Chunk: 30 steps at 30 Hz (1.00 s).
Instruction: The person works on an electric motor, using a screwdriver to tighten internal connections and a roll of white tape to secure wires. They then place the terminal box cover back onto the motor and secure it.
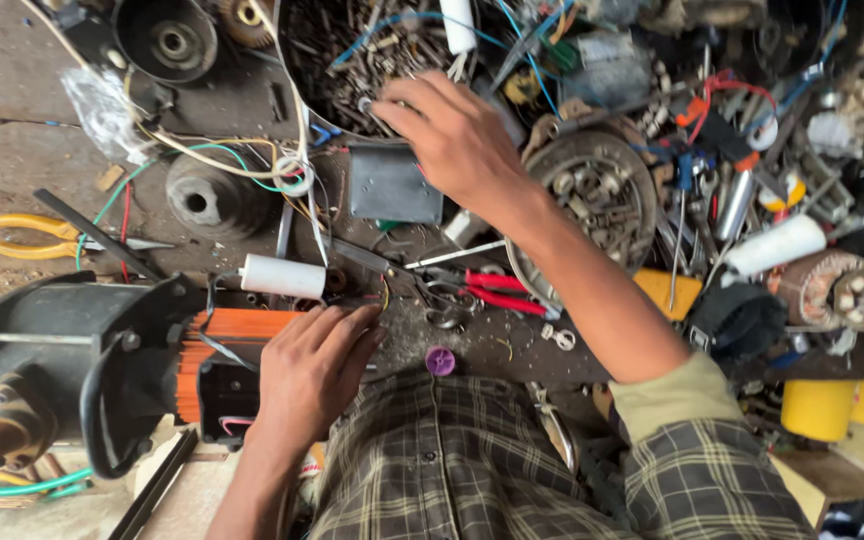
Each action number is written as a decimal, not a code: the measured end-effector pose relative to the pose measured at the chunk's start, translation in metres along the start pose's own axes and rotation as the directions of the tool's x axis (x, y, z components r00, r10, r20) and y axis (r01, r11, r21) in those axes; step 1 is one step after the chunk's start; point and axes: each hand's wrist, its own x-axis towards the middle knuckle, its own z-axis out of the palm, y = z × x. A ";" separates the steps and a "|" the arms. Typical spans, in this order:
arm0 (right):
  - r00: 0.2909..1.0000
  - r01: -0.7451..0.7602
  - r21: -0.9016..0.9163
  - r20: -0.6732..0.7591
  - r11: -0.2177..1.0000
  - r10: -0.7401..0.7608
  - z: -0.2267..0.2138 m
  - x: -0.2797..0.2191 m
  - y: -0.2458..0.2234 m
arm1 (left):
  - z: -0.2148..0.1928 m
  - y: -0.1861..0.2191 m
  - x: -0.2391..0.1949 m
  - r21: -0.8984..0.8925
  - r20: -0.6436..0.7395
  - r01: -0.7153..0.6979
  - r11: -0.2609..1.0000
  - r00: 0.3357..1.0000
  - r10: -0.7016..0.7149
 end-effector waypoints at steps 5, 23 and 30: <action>0.993 0.058 -0.214 0.112 0.975 -0.035 0.041 0.064 0.045 | -0.020 -0.010 -0.016 0.030 -0.071 0.124 0.992 0.990 -0.122; 0.959 -0.259 -0.120 0.084 0.958 0.269 0.035 0.074 0.017 | -0.018 -0.060 -0.042 0.048 -0.232 0.121 0.991 0.967 -0.107; 0.921 -0.110 -0.182 0.351 0.977 0.169 0.030 0.079 0.050 | -0.024 -0.051 -0.037 0.047 -0.245 0.183 0.982 0.955 -0.167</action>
